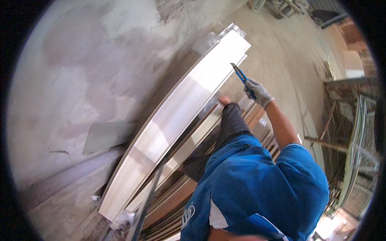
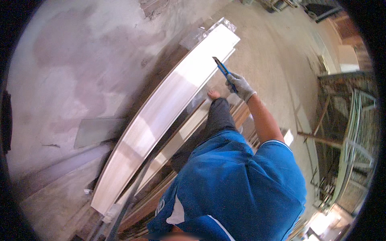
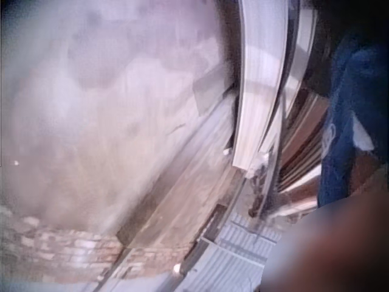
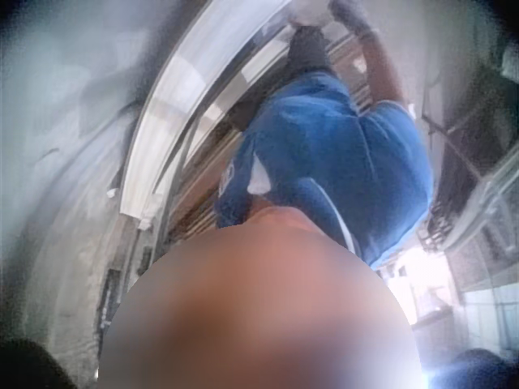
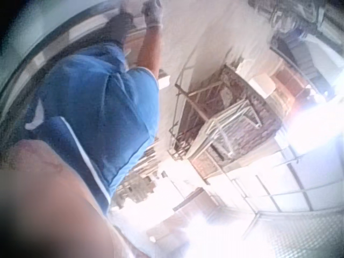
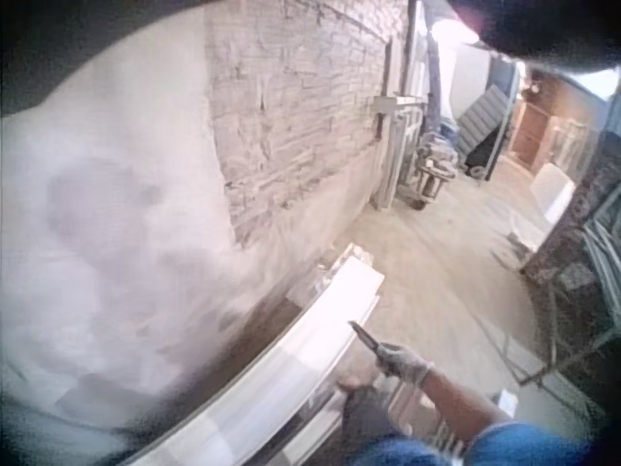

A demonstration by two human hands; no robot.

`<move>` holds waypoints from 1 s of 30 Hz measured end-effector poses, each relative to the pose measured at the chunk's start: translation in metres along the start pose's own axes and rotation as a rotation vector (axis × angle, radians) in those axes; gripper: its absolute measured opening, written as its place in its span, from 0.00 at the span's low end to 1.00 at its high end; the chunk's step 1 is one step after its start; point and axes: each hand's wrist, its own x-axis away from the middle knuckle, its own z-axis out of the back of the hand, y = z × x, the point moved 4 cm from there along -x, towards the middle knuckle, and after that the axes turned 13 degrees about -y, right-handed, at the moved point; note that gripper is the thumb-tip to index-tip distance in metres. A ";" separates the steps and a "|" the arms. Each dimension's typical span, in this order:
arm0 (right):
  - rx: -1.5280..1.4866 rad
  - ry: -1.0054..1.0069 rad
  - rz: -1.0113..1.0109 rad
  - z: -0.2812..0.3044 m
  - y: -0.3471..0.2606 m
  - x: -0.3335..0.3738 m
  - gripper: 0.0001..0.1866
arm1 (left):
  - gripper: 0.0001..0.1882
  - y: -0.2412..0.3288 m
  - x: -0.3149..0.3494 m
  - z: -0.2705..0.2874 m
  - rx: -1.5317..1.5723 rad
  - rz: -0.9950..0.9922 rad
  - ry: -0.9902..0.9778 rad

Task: The person walks among stacked wooden panels and uses a utility knife to cut and remove plastic wrapping from several panels. They handle the panels by hand, lifting and repositioning them to access the wrapping, then place the unwrapped panels back in the stack.

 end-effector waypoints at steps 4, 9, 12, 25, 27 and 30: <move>0.089 -0.086 -0.130 0.069 -0.053 -0.095 0.18 | 0.26 -0.076 -0.010 -0.041 -0.576 0.366 0.561; 0.103 -0.166 -0.127 0.120 -0.116 -0.133 0.17 | 0.27 -0.110 0.027 -0.060 -0.871 0.913 1.117; 0.064 -0.165 -0.169 0.127 -0.134 -0.138 0.18 | 0.28 -0.113 0.059 -0.066 -0.895 1.065 1.294; 0.518 0.162 -0.440 0.255 -0.164 -0.143 0.32 | 0.30 -0.181 0.127 -0.137 -0.707 1.579 1.542; 0.436 0.196 -0.446 0.277 -0.158 -0.134 0.27 | 0.31 -0.208 0.126 -0.151 -0.735 1.641 1.500; 0.309 0.187 -0.424 0.305 -0.147 -0.124 0.20 | 0.32 -0.272 0.110 -0.172 -0.435 1.718 1.347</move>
